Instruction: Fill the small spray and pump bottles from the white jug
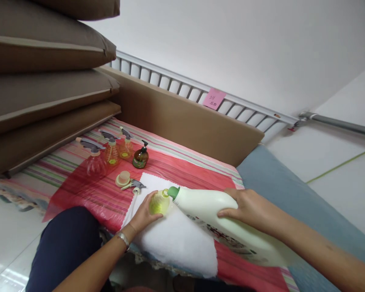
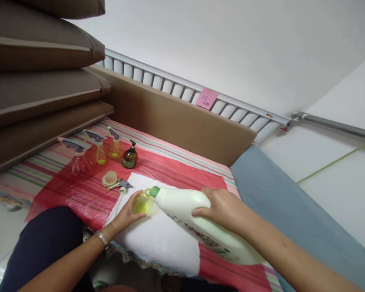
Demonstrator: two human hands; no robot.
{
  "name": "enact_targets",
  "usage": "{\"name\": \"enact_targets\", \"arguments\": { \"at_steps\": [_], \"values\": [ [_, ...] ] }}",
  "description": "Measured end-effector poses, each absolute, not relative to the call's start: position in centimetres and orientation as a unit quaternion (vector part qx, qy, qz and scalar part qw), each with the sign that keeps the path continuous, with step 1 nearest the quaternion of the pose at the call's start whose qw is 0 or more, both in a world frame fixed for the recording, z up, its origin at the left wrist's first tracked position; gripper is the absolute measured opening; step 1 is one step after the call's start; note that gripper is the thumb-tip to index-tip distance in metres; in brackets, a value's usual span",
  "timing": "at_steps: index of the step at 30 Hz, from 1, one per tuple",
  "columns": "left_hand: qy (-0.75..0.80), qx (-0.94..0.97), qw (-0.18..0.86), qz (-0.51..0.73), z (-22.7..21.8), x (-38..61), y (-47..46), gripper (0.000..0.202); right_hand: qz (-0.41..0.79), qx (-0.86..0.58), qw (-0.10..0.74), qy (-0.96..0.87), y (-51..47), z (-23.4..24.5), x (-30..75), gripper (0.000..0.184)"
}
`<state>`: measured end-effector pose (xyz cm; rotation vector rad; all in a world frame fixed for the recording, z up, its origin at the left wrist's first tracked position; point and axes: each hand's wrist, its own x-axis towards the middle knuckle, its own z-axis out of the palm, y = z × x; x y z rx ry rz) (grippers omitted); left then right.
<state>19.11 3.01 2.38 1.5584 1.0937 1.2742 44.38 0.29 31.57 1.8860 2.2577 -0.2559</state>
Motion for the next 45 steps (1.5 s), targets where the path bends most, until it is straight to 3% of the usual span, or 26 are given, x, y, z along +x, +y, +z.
{"name": "enact_targets", "arguments": {
  "at_steps": [45],
  "values": [
    [0.428,0.633,0.406,0.502,2.2,19.1,3.1,0.081,-0.041,0.625,0.143,0.766,0.3,33.5,42.6,0.032]
  ]
}}
